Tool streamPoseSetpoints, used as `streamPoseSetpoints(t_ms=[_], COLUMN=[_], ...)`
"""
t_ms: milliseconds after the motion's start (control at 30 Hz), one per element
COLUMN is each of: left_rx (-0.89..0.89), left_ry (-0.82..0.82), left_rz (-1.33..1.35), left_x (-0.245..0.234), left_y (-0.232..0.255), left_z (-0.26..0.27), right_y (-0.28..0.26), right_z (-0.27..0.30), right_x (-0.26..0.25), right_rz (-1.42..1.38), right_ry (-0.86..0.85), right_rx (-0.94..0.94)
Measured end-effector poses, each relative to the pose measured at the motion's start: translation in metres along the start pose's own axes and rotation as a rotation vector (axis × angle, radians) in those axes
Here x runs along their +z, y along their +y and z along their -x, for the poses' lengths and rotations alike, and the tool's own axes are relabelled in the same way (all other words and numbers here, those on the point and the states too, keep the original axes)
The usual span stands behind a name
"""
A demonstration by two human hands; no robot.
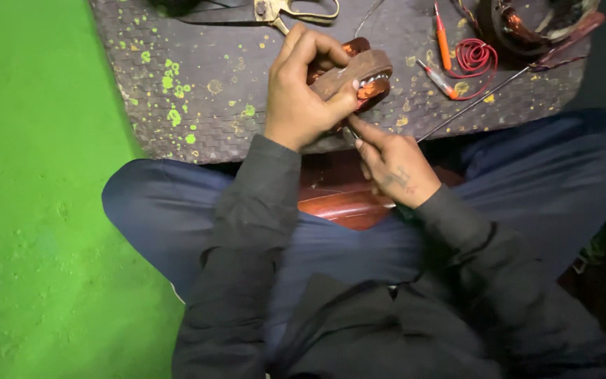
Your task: The person sits cross-legged at a low table and works on cylindrical motor components with copper windings. They use a screwdriver to adjust or remove parts, handle small white insulating pieces, and manipulate the windings by hand. Tools and spare parts are arranged on the table throughout.
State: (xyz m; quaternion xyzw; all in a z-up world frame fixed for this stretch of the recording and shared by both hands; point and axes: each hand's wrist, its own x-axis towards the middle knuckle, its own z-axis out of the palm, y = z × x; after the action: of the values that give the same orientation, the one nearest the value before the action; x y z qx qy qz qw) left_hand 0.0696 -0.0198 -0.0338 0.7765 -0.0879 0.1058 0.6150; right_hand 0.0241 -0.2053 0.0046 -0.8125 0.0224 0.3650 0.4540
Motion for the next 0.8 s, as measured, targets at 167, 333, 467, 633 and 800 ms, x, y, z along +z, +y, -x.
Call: streamPoseSetpoints(t_ms=[167,333,467,633,800], left_rx=[-0.020,-0.023,-0.027,-0.044,-0.032], left_ry=[0.026,0.054,0.076,0.100,0.131], left_rz=[0.003,-0.022,-0.030,-0.041,-0.033], left_x=[0.000,0.000,0.001,0.002,0.002], left_y=[-0.004,-0.002,-0.001,-0.013,-0.011], left_z=[-0.003,-0.006,-0.008,-0.007,-0.016], right_y=[0.013,0.016,0.015,0.031,0.030], right_z=[-0.005,-0.008,-0.010,-0.011,-0.012], right_x=[0.002,0.003,0.004,0.009,0.013], right_rz=[0.259,0.360,0.490,0.559,0.585], right_ry=[0.133,0.155,0.153,0.148,0.233], right_rx=[-0.277,-0.278,-0.313,-0.439,-0.449])
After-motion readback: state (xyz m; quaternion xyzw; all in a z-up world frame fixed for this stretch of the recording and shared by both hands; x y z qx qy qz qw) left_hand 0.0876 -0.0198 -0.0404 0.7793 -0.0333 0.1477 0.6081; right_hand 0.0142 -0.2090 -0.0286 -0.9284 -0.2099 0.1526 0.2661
